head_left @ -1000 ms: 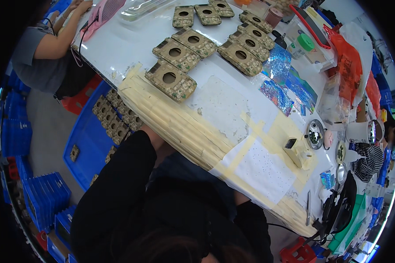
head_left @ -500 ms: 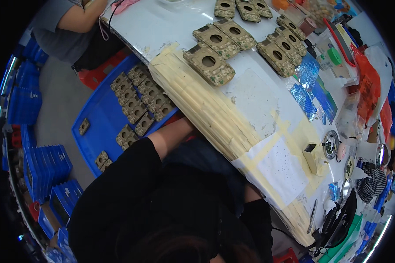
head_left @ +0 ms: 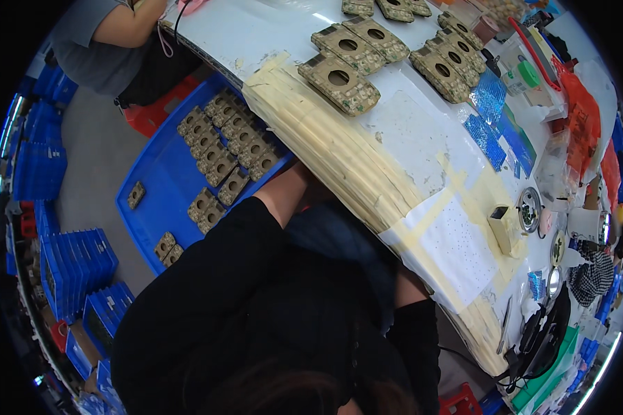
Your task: Applying detailed paint/dabs and organizing toy tank hulls at a factory workbench.
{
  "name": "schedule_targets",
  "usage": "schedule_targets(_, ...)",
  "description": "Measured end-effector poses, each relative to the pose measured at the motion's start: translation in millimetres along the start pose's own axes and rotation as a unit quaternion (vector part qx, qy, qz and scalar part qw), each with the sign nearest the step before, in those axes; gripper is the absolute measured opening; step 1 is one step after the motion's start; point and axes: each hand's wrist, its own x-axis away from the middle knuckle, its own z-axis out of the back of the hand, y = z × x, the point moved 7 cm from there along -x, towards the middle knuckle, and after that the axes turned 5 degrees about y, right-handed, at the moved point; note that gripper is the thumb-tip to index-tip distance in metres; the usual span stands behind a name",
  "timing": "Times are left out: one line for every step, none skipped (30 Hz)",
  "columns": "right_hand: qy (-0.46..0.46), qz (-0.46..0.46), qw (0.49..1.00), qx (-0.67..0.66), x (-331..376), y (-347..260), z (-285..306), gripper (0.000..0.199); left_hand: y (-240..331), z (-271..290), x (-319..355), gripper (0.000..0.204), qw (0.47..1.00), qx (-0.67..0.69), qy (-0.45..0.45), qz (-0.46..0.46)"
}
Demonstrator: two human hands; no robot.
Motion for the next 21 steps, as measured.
schedule_targets(0.0, 0.001, 1.0, -0.006, 2.3, -1.1, -0.4, 0.033, 4.5, 0.7, 7.5, 0.053, 1.0, -0.018, 0.0, -0.025)
schedule_targets(-0.008, 0.002, 1.0, 0.001, 3.0, -2.4, -1.9, 0.033, 7.1, -8.7, 17.5, 0.053, 0.998, -0.023, -0.007, -0.054)
schedule_targets(-0.005, 0.0, 1.0, 0.004, 3.6, -1.5, -0.1, 0.033, 11.7, -13.8, 26.7, 0.053, 0.996, -0.035, -0.013, -0.086)
schedule_targets(-0.005, -0.003, 1.0, 0.003, 6.2, -1.8, 3.3, 0.033, 9.5, -17.7, 40.0, 0.053, 0.993, -0.05, -0.034, -0.099)
schedule_targets(-0.006, -0.004, 1.0, 0.001, 7.8, -1.7, 5.3, 0.033, 5.1, -19.2, 53.8, 0.053, 0.99, -0.063, -0.053, -0.112)
schedule_targets(-0.006, -0.008, 1.0, 0.003, 10.5, -1.9, 10.2, 0.033, 1.4, -20.3, 66.4, 0.053, 0.987, -0.072, -0.072, -0.124)
schedule_targets(-0.006, -0.01, 1.0, 0.003, 11.9, -0.9, 11.7, 0.033, -8.8, -20.5, 78.3, 0.053, 0.99, -0.05, -0.098, -0.092)
schedule_targets(-0.005, -0.008, 1.0, 0.002, 11.4, -1.3, 11.6, 0.033, -20.6, -19.5, 88.0, 0.053, 0.991, -0.023, -0.118, -0.052)
schedule_targets(-0.004, -0.01, 1.0, 0.001, 12.7, 0.1, 12.5, 0.033, -33.0, -19.1, 96.5, 0.049, 0.99, 0.014, -0.141, 0.01)
schedule_targets(-0.005, -0.01, 1.0, 0.005, 11.0, 1.2, 12.3, 0.033, -24.6, -16.8, 97.5, 0.05, 0.983, 0.02, -0.179, 0.022)
schedule_targets(-0.004, -0.01, 1.0, 0.01, 11.0, 2.3, 13.7, 0.033, -16.8, -13.8, 98.0, 0.052, 0.975, 0.026, -0.217, 0.034)
schedule_targets(-0.004, -0.008, 1.0, 0.009, 9.5, 2.2, 12.0, 0.033, -11.3, -8.7, 97.9, 0.054, 0.966, 0.026, -0.252, 0.047)
schedule_targets(-0.009, -0.004, 1.0, -0.002, 7.9, -2.4, 10.1, 0.033, -15.1, -6.4, 100.4, 0.053, 0.98, -0.02, -0.195, -0.031)
schedule_targets(-0.015, 0.01, 1.0, -0.012, -0.3, -10.5, -1.5, 0.033, -22.3, -10.5, 107.5, 0.053, 0.982, -0.068, -0.137, -0.107)
schedule_targets(-0.021, 0.013, 1.0, -0.018, 0.0, -14.0, -3.5, 0.033, -21.0, -13.1, 110.1, 0.053, 0.975, -0.121, -0.133, -0.129)
schedule_targets(-0.028, 0.017, 0.999, -0.02, -2.1, -15.6, -7.2, 0.033, -5.3, -7.7, 108.0, 0.052, 0.964, -0.172, -0.128, -0.155)
schedule_targets(-0.036, 0.025, 0.999, -0.027, -7.1, -20.5, -17.7, 0.033, -1.9, -2.3, 111.4, 0.051, 0.949, -0.235, -0.172, -0.121)
schedule_targets(-0.043, 0.032, 0.998, -0.028, -12.3, -25.1, -27.7, 0.033, 13.6, 12.9, 108.1, 0.049, 0.927, -0.295, -0.216, -0.088)
schedule_targets(-0.053, 0.04, 0.997, -0.036, -15.6, -32.4, -39.2, 0.033, 19.1, 20.5, 110.2, 0.049, 0.893, -0.339, -0.289, -0.061)
schedule_targets(-0.06, 0.051, 0.996, -0.043, -19.8, -40.4, -55.3, 0.033, 24.5, 28.6, 113.3, 0.048, 0.878, -0.357, -0.311, -0.068)
schedule_targets(-0.067, 0.061, 0.995, -0.042, -22.0, -48.3, -71.8, 0.033, 27.2, 35.8, 118.7, 0.047, 0.863, -0.375, -0.332, -0.074)
